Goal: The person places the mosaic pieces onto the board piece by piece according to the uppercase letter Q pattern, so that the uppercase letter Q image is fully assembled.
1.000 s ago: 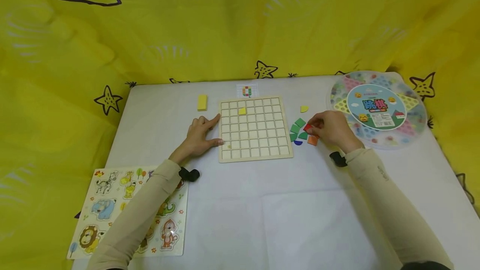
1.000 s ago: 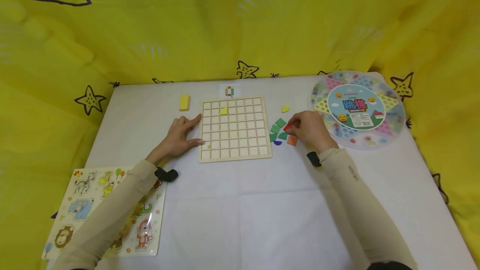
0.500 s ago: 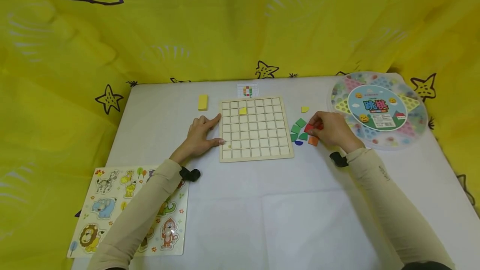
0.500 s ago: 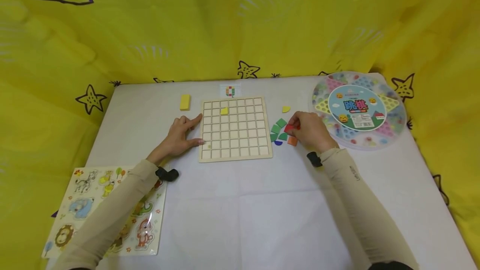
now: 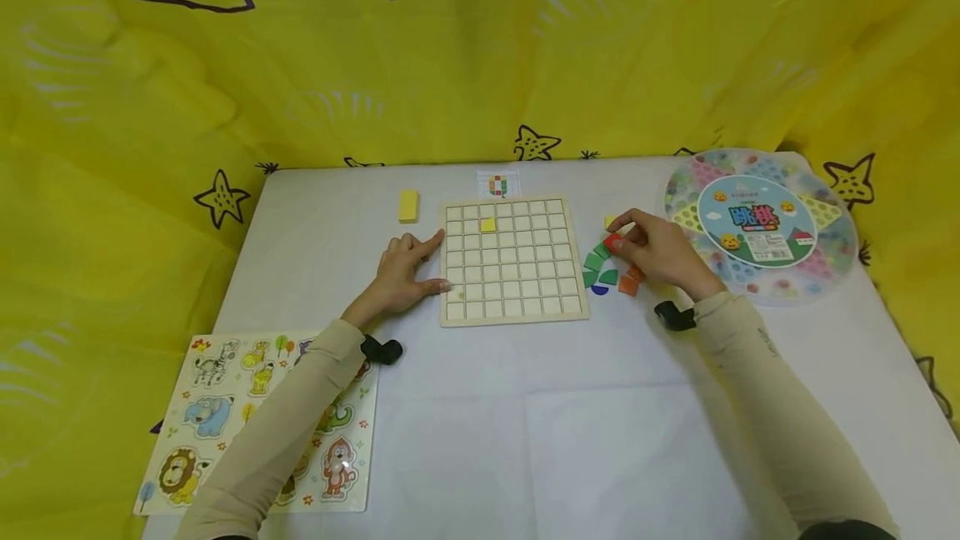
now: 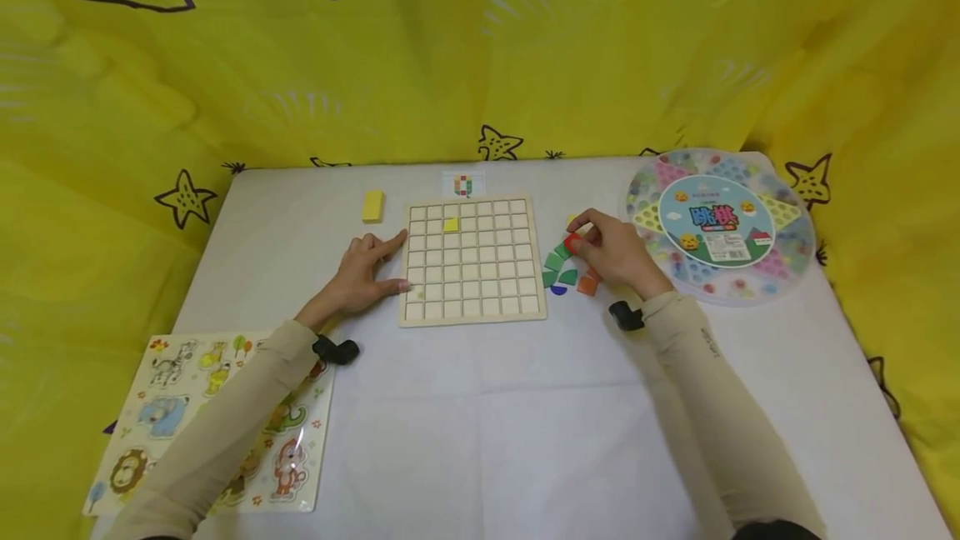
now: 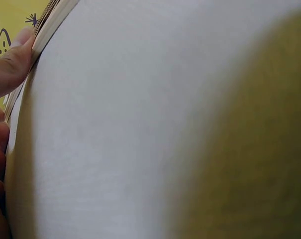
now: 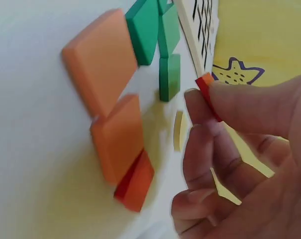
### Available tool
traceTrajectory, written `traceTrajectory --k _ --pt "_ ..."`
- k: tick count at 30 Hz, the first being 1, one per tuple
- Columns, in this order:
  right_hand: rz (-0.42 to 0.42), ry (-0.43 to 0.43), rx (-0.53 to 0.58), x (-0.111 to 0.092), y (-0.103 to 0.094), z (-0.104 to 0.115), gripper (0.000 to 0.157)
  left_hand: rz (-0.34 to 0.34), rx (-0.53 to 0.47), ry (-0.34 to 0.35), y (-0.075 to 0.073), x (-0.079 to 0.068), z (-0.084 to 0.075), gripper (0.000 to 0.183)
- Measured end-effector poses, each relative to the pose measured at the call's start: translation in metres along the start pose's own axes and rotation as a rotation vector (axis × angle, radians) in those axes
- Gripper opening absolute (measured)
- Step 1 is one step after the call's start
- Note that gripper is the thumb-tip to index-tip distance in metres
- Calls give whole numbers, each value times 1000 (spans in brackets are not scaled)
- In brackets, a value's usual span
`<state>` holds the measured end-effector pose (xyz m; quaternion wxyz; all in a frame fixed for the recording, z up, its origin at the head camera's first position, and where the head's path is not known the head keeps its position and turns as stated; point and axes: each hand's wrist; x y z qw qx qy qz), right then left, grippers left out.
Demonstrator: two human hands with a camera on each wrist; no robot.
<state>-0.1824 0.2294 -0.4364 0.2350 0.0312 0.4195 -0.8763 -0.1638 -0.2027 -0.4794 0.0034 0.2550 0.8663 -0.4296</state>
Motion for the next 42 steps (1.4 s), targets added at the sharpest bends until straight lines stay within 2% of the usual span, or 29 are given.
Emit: traceTrajectory --k 10,20,29,42 --pt "-124 46 136 21 10 11 35 0 5 0 1 0 2 94" --pt "-102 24 228 50 22 30 36 -4 15 2 1 0 1 93" --pt "-123 -80 267 78 36 37 34 -6 13 8 0 -1 0 94" --pt "-101 -78 303 97 49 50 30 -10 27 8 0 1 3 94"
Point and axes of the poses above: each hand's wrist, its own x-axis towards the middle knuckle, its own y-axis out of the palm, z = x × y, and after that the axes turned 10 degrees about z, right-handed
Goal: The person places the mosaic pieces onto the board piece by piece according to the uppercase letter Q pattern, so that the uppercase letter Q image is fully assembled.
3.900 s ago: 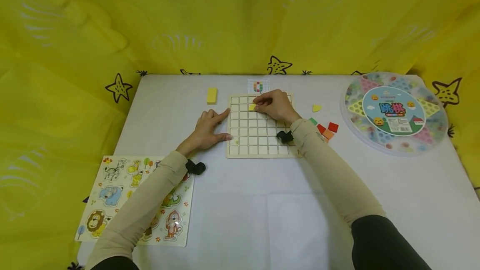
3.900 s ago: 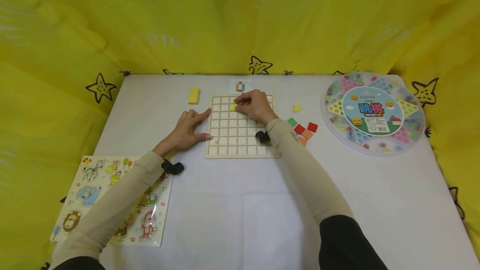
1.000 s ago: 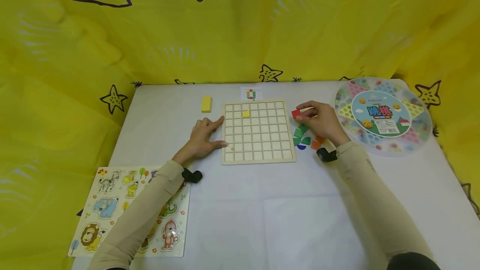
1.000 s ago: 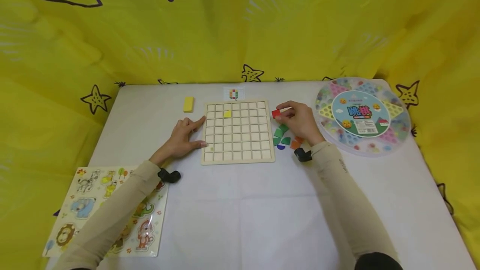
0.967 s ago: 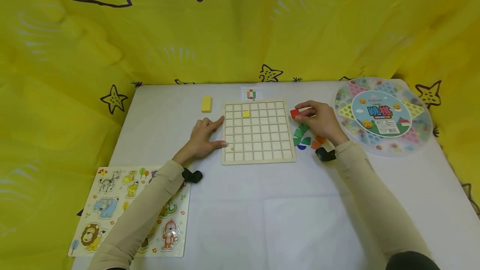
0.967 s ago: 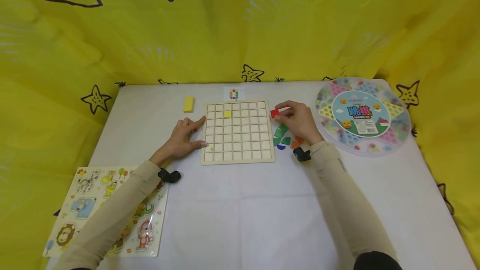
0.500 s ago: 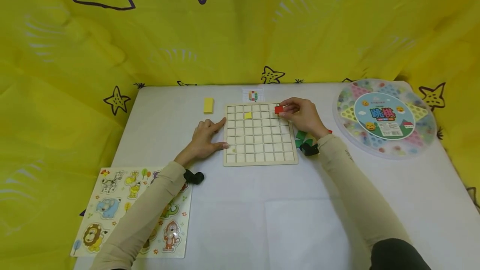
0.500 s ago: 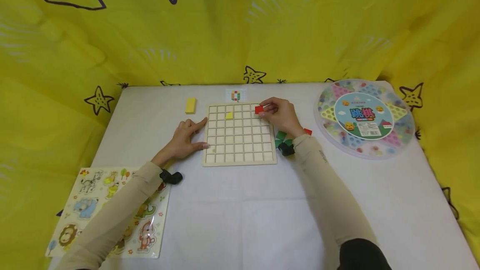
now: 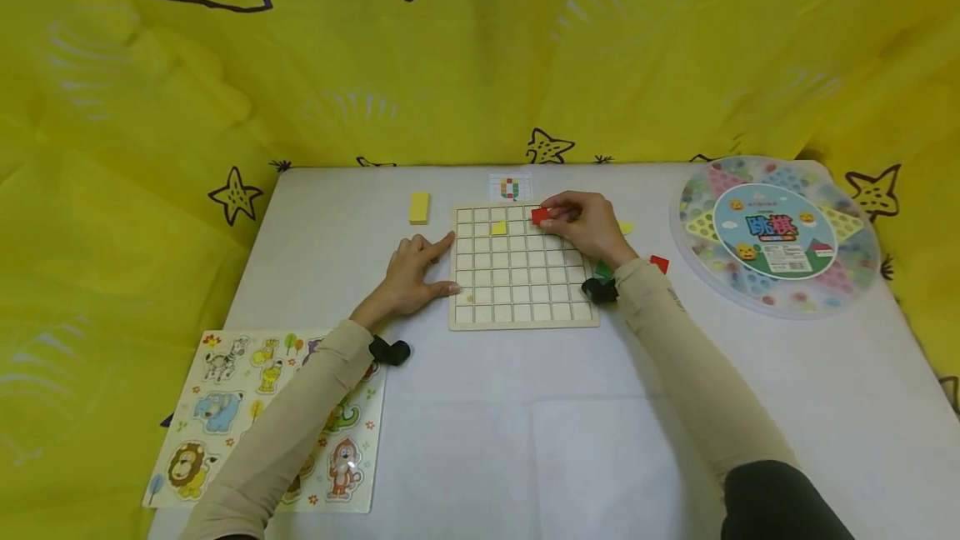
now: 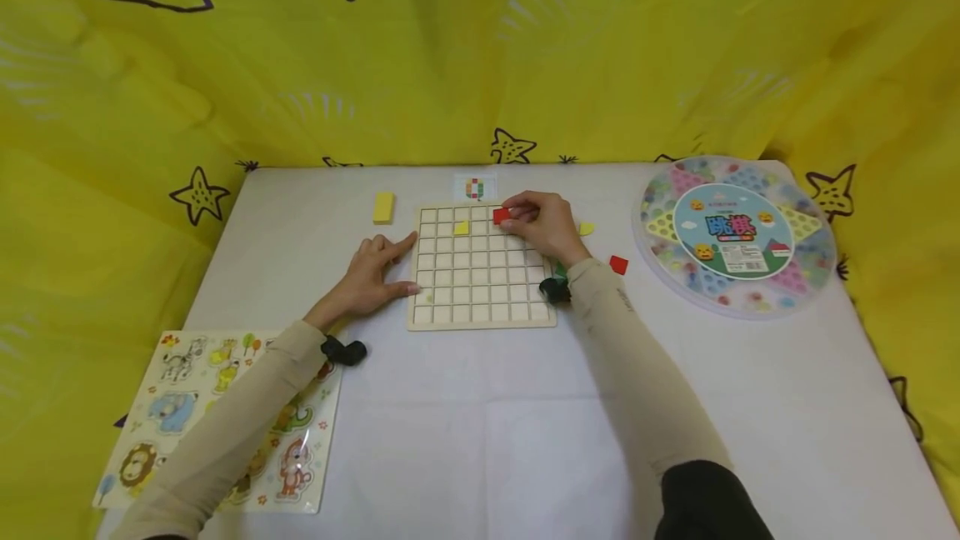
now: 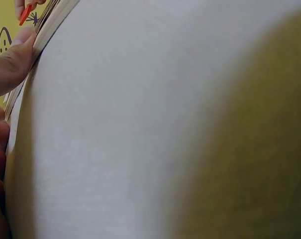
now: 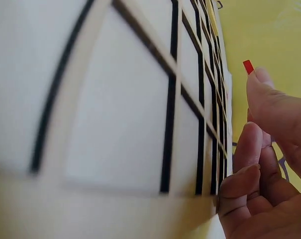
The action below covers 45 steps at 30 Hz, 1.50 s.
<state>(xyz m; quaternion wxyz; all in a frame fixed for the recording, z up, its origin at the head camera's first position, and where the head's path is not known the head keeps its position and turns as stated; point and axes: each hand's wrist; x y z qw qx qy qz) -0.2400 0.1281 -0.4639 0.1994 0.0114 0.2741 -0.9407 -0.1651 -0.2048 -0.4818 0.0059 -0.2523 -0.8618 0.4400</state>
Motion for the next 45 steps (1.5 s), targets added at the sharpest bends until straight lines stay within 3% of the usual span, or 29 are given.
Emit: traceTrajectory --k 16,45 --pt "58 -28 -12 19 20 13 27 -9 1 10 0 0 1 94" --pt "149 69 -88 23 17 16 32 -6 -8 -10 0 -1 -3 94"
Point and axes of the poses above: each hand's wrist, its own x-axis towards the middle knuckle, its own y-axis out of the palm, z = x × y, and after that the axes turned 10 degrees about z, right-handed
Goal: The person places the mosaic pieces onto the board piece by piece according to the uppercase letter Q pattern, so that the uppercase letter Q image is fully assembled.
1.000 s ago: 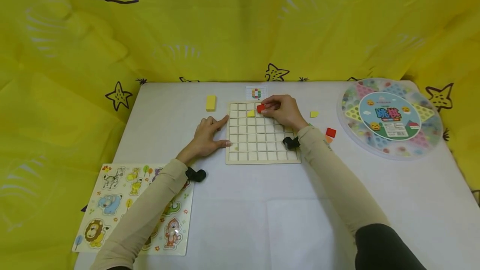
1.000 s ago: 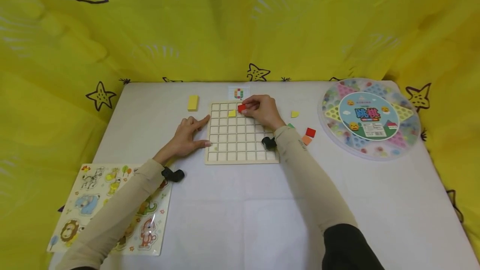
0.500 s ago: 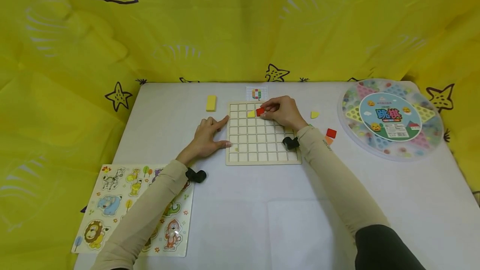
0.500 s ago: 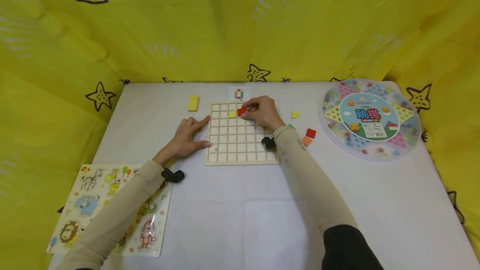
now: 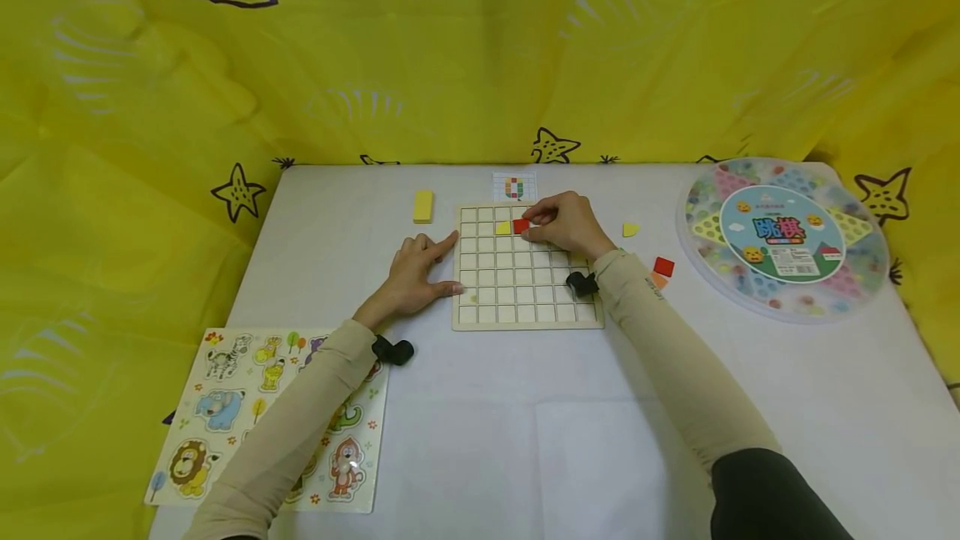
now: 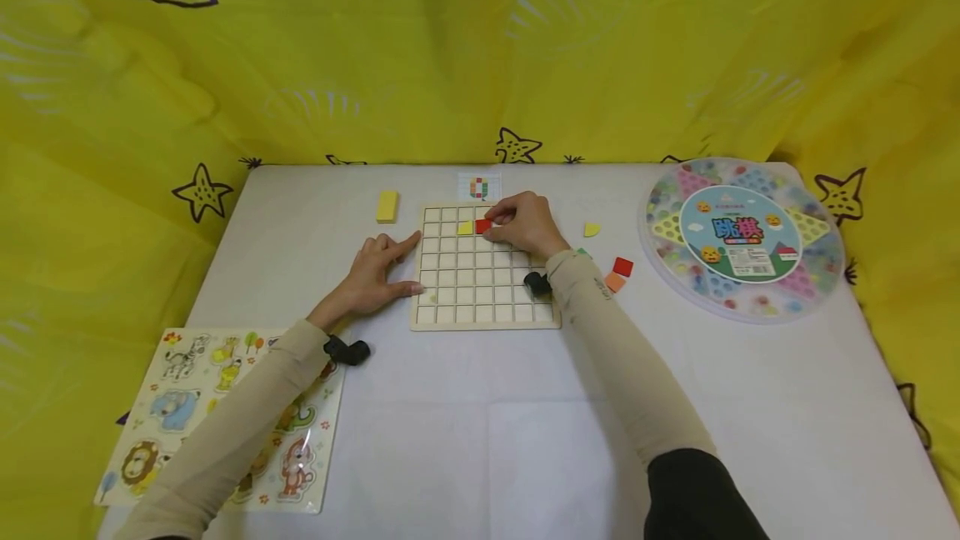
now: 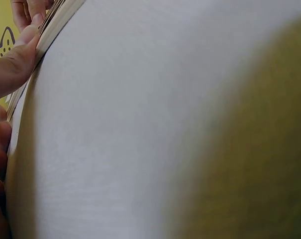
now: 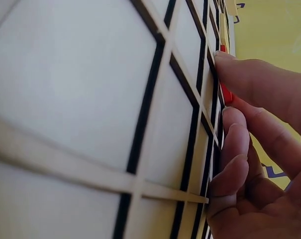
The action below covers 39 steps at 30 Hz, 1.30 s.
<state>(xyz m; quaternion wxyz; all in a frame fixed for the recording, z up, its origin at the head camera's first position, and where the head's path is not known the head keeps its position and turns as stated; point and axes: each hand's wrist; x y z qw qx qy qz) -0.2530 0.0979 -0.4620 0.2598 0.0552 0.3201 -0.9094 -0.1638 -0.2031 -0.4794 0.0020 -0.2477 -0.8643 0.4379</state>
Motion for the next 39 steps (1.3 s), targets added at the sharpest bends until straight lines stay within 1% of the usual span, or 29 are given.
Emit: traceTrajectory --k 4,8,23,32,39 --pt "5 -7 -2 -1 0 1 34 -3 3 2 -1 0 -1 95" --pt "6 12 23 -3 -1 3 35 -3 6 1 -1 0 0 95" --pt "10 32 40 -3 1 3 32 -1 14 -5 -1 -2 0 95" --pt "22 11 42 -4 0 0 36 -4 13 -6 0 -2 -1 95" --pt "6 -16 85 -9 -5 -2 35 -4 7 0 0 0 0 94"
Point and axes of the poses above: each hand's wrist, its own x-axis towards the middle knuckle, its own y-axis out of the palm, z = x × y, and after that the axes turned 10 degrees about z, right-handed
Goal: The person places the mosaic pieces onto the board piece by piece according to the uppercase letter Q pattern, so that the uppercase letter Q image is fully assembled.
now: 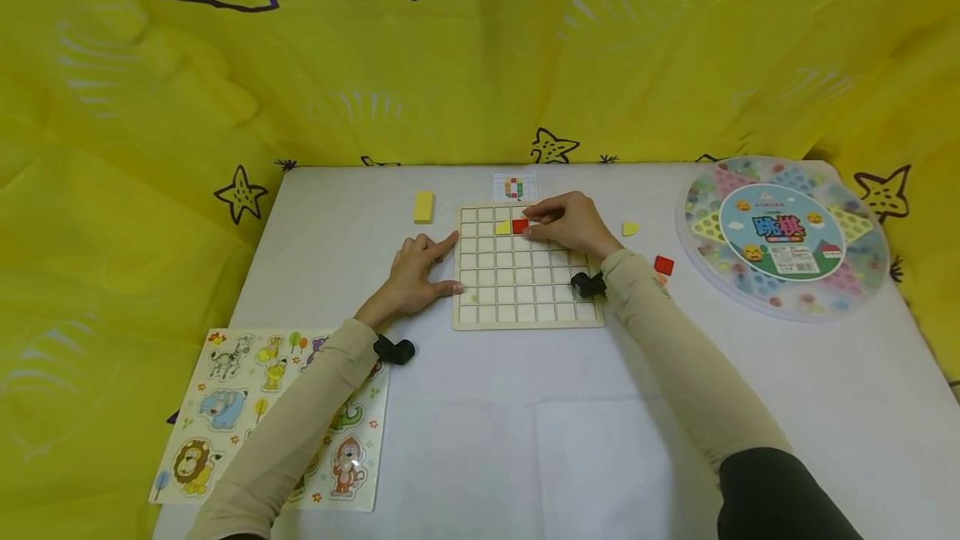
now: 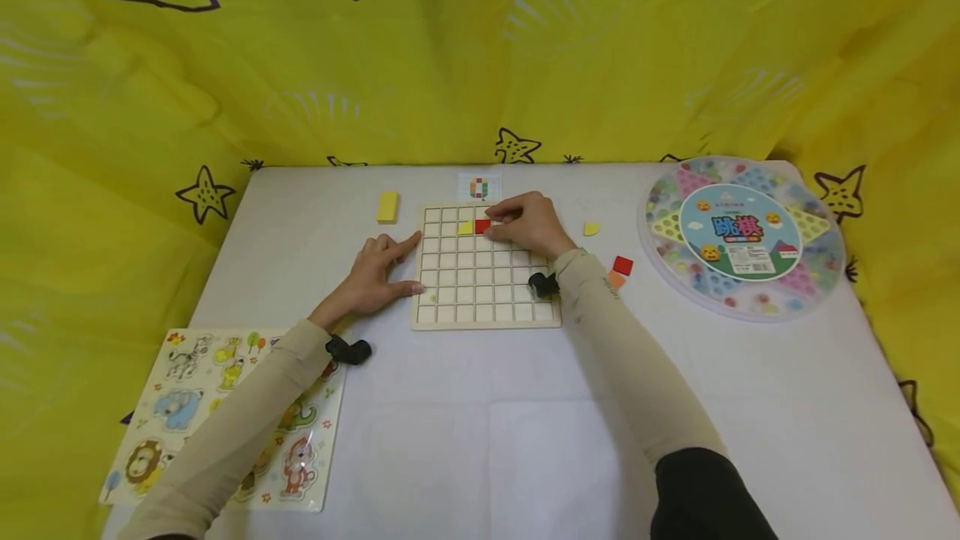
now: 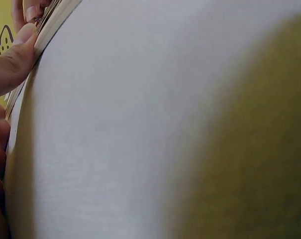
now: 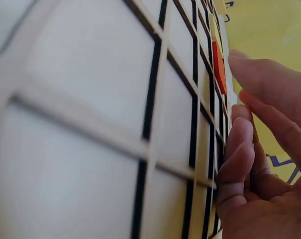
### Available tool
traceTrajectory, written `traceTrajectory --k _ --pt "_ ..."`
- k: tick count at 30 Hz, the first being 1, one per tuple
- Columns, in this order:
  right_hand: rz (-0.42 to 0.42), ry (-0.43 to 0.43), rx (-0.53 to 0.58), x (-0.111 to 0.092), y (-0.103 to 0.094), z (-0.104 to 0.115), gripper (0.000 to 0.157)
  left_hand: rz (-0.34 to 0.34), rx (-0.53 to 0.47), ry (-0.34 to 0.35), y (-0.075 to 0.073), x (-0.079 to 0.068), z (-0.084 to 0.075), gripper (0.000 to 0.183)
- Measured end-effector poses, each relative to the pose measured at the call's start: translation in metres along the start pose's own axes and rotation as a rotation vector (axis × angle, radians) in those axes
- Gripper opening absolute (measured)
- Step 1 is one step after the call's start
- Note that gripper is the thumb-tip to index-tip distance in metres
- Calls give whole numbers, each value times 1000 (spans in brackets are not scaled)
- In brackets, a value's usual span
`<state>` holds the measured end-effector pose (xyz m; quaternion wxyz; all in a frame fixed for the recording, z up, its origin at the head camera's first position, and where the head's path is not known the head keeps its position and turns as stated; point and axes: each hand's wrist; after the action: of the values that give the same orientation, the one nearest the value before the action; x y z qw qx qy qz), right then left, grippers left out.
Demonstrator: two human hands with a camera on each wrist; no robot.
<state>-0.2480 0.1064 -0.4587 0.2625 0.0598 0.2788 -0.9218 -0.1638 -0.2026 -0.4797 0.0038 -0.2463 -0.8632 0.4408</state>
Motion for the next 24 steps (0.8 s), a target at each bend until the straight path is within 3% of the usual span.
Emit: traceTrajectory --k 5,24 --pt "-40 20 21 -9 -7 -6 33 1 6 -1 2 3 1 94" --pt "-238 138 -110 -62 -54 -25 32 14 13 -14 1 1 1 94"
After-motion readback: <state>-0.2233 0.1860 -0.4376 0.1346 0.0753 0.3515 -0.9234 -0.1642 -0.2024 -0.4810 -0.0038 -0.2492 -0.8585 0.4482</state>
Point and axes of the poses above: each hand's wrist, its own x-axis towards the middle knuckle, its own y-axis out of the palm, z = x × y, and after that the axes turned 10 degrees about z, right-handed
